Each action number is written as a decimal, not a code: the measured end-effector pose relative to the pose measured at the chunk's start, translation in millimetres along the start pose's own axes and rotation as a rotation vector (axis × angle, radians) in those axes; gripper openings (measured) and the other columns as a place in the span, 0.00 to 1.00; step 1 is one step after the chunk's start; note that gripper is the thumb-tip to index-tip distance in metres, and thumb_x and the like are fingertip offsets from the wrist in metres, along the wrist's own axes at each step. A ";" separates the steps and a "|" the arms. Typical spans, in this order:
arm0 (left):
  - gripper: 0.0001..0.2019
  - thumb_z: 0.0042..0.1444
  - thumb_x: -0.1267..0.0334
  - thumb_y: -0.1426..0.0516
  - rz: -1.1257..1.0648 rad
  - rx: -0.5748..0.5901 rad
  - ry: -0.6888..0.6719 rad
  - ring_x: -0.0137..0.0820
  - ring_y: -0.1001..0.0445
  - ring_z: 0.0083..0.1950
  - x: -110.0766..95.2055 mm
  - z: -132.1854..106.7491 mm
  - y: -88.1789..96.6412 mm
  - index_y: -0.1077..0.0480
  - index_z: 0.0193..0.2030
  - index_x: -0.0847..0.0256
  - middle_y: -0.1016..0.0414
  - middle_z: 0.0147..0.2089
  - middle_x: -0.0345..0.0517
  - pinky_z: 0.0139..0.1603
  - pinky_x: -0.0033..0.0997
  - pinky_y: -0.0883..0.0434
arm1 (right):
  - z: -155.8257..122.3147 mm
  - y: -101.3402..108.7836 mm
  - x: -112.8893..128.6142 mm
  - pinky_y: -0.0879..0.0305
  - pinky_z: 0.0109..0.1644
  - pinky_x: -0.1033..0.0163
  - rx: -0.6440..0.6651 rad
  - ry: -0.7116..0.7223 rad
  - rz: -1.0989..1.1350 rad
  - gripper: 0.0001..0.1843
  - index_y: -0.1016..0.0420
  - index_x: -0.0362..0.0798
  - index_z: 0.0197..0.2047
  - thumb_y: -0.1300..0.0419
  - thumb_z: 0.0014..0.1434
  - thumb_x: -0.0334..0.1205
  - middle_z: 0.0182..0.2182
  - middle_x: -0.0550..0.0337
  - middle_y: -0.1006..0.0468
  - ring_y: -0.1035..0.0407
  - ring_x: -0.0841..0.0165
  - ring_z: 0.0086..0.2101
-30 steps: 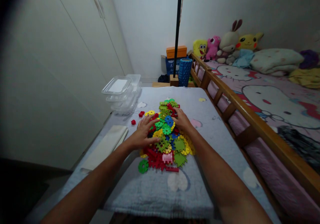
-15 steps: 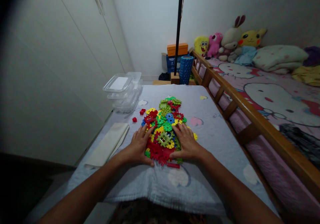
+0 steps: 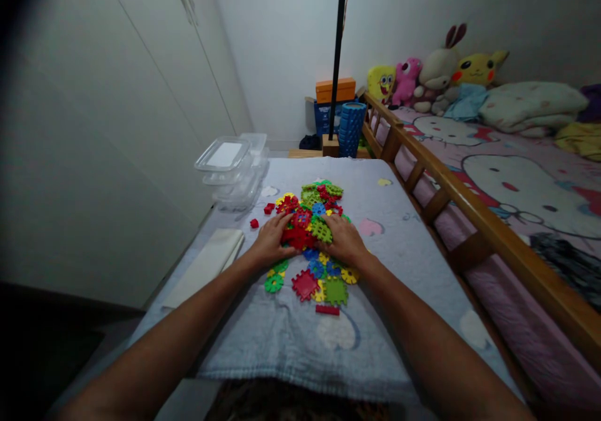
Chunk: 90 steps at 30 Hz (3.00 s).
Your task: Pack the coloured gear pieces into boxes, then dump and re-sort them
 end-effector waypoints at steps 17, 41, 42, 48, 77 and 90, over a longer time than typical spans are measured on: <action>0.38 0.56 0.58 0.39 -0.160 -0.408 0.152 0.47 0.41 0.73 7.5 6.8 4.0 0.47 0.71 0.60 0.38 0.68 0.59 0.74 0.51 0.42 | -25.0 20.0 -15.9 0.46 0.68 0.37 -0.169 -0.081 0.007 0.48 0.45 0.50 0.74 0.39 0.57 0.63 0.68 0.40 0.39 0.45 0.44 0.67; 0.45 0.46 0.39 0.33 0.126 -0.046 0.112 0.62 0.67 0.79 -17.8 -24.7 25.0 0.37 0.69 0.54 0.59 0.79 0.59 0.74 0.65 0.56 | 14.0 17.0 -21.0 0.40 0.65 0.43 -0.401 -0.137 -0.095 0.32 0.37 0.42 0.67 0.43 0.65 0.50 0.62 0.37 0.33 0.40 0.49 0.63; 0.48 0.44 0.38 0.32 0.163 -0.007 0.108 0.62 0.66 0.79 -20.5 -29.2 32.0 0.38 0.70 0.53 0.59 0.80 0.59 0.74 0.65 0.56 | 12.0 19.0 -23.6 0.41 0.65 0.44 -0.405 -0.186 -0.118 0.33 0.38 0.42 0.67 0.44 0.65 0.52 0.64 0.36 0.35 0.41 0.48 0.63; 0.64 0.34 0.35 0.30 0.195 0.313 0.181 0.68 0.58 0.78 -18.7 -58.8 38.3 0.51 0.77 0.51 0.57 0.79 0.65 0.72 0.68 0.49 | -9.2 13.5 -40.1 0.45 0.64 0.39 -0.229 -0.467 -0.242 0.47 0.45 0.41 0.72 0.46 0.62 0.67 0.66 0.32 0.37 0.41 0.42 0.63; 0.47 0.45 0.76 0.39 -0.557 -0.248 -0.039 0.45 0.42 0.73 -60.6 17.9 -35.5 0.48 0.73 0.57 0.45 0.69 0.58 0.75 0.51 0.44 | 20.7 -24.1 5.1 0.29 0.55 0.50 -0.446 -0.387 0.941 0.30 0.28 0.50 0.56 0.35 0.50 0.51 0.47 0.53 0.20 0.26 0.57 0.47; 0.41 0.42 0.76 0.35 -0.759 -0.193 0.062 0.40 0.27 0.59 -65.7 95.0 -10.9 0.37 0.66 0.60 0.27 0.59 0.51 0.63 0.41 0.31 | 73.3 9.3 -4.6 0.26 0.41 0.62 -0.581 -0.569 1.303 0.11 0.30 0.50 0.35 0.38 0.48 0.43 0.30 0.62 0.22 0.25 0.65 0.35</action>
Point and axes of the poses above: each hand's wrist, its own z-axis towards the middle knuckle, its own y-axis out of the back of the hand, x = y × z, the point moved 4 cm from there along z, towards the middle knuckle
